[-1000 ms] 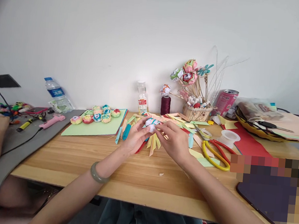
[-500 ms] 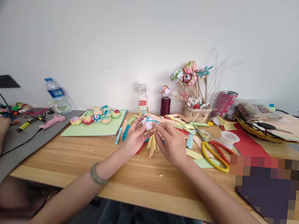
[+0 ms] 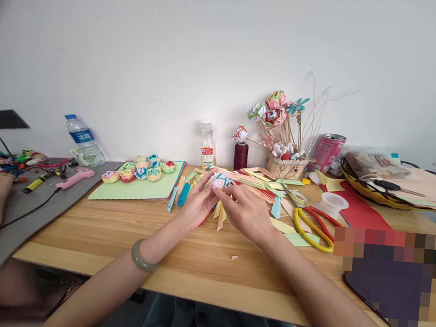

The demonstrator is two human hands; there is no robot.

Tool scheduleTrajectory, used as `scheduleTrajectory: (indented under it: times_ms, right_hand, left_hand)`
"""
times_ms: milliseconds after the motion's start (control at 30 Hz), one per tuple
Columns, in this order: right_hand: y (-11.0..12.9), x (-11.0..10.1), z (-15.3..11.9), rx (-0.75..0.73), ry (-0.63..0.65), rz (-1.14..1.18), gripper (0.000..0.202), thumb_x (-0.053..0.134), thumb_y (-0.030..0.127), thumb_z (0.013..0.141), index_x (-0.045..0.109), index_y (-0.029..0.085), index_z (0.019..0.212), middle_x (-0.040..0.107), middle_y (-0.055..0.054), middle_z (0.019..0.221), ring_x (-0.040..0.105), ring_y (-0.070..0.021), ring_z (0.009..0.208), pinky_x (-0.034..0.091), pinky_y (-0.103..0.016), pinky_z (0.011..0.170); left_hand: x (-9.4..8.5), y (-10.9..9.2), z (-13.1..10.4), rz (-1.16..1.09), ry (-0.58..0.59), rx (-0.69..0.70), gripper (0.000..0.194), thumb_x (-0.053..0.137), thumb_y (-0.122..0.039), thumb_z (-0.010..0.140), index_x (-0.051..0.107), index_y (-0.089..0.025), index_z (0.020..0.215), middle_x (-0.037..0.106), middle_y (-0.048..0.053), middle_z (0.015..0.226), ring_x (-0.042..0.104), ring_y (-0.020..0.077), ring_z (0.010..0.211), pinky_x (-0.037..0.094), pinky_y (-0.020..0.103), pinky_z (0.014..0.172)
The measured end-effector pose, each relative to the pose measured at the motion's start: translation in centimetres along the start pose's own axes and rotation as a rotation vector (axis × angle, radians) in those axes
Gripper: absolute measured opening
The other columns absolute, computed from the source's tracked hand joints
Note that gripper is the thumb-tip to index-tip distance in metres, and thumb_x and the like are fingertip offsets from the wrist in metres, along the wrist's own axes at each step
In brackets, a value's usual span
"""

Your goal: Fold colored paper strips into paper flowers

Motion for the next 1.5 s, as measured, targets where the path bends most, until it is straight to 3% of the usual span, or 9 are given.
scheduleTrajectory:
  times_ms: [133, 233, 567, 833, 1033, 1133, 1267, 1500]
  right_hand:
    - [-2.1, -1.0, 0.4, 0.259, -0.097, 0.305, 0.018, 0.048, 0.015, 0.084, 0.061, 0.019, 0.096, 0.058, -0.006, 0.079, 0.053, -0.0128, 0.064, 0.043, -0.024, 0.053]
    - [-3.4, -0.4, 0.5, 0.421, -0.036, 0.440, 0.012, 0.051, 0.019, 0.083, 0.062, 0.018, 0.087, 0.057, -0.004, 0.073, 0.049, -0.0123, 0.058, 0.040, -0.024, 0.047]
    - [-3.7, -0.3, 0.5, 0.476, -0.032, 0.477, 0.009, 0.052, 0.022, 0.081, 0.061, 0.019, 0.081, 0.055, -0.003, 0.069, 0.051, -0.0133, 0.060, 0.040, -0.024, 0.047]
    - [-5.7, 2.2, -0.9, 0.741, 0.078, 0.742, 0.020, 0.057, 0.034, 0.077, 0.064, 0.016, 0.082, 0.065, -0.007, 0.084, 0.058, -0.0185, 0.078, 0.047, -0.032, 0.067]
    - [-6.6, 3.0, -1.5, 0.916, 0.086, 0.903, 0.031, 0.064, 0.043, 0.069, 0.066, 0.015, 0.081, 0.064, -0.004, 0.072, 0.052, -0.0111, 0.057, 0.039, -0.023, 0.048]
    - [-6.7, 3.0, -1.6, 0.949, 0.062, 0.947, 0.032, 0.067, 0.043, 0.065, 0.067, 0.014, 0.079, 0.061, -0.002, 0.063, 0.047, -0.0090, 0.051, 0.036, -0.021, 0.044]
    - [-6.7, 2.9, -1.4, 0.922, 0.051, 0.954, 0.030, 0.068, 0.043, 0.064, 0.065, 0.015, 0.075, 0.062, -0.003, 0.068, 0.050, -0.0101, 0.054, 0.039, -0.023, 0.048]
    - [-6.0, 3.1, -1.2, 0.848, 0.140, 0.884, 0.025, 0.064, 0.040, 0.068, 0.062, 0.015, 0.071, 0.060, -0.003, 0.070, 0.051, -0.0124, 0.059, 0.040, -0.026, 0.054]
  left_hand:
    - [-0.1, 0.1, 0.0, 0.012, -0.003, -0.010, 0.030, 0.059, -0.023, 0.077, 0.057, -0.022, 0.106, 0.062, 0.002, 0.102, 0.060, 0.0086, 0.083, 0.049, 0.023, 0.076]
    - [0.1, 0.0, -0.1, 0.068, 0.019, 0.007, 0.032, 0.058, -0.026, 0.078, 0.056, -0.024, 0.110, 0.060, 0.002, 0.107, 0.059, 0.0099, 0.088, 0.048, 0.023, 0.078]
    - [0.5, -0.7, -0.2, 0.251, 0.034, 0.106, 0.033, 0.060, -0.030, 0.076, 0.059, -0.026, 0.109, 0.056, 0.002, 0.115, 0.056, 0.0152, 0.099, 0.047, 0.027, 0.083]
    - [0.5, -1.3, -0.2, 0.394, 0.029, 0.182, 0.036, 0.061, -0.030, 0.075, 0.058, -0.025, 0.110, 0.057, 0.003, 0.117, 0.056, 0.0183, 0.098, 0.046, 0.030, 0.085]
    - [0.4, -1.2, -0.3, 0.432, 0.026, 0.181, 0.041, 0.064, -0.022, 0.071, 0.057, -0.025, 0.112, 0.057, 0.004, 0.118, 0.056, 0.0181, 0.101, 0.041, 0.030, 0.092]
    - [0.3, -1.4, -0.4, 0.458, 0.020, 0.211, 0.041, 0.065, -0.020, 0.071, 0.058, -0.024, 0.111, 0.055, 0.005, 0.121, 0.053, 0.0187, 0.106, 0.040, 0.030, 0.094]
    - [0.4, -1.4, -0.3, 0.493, 0.039, 0.225, 0.047, 0.067, -0.018, 0.068, 0.057, -0.025, 0.113, 0.056, 0.005, 0.119, 0.055, 0.0185, 0.102, 0.039, 0.030, 0.094]
    - [0.8, -1.9, -0.4, 0.563, 0.058, 0.302, 0.043, 0.066, -0.020, 0.069, 0.059, -0.026, 0.111, 0.049, 0.003, 0.129, 0.043, 0.0196, 0.120, 0.031, 0.030, 0.102]
Point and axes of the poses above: each hand's wrist, its own z-axis towards the middle knuckle, its own x-axis out of the palm, y = z × x, the point moved 9 cm from there along z, towards the middle knuckle
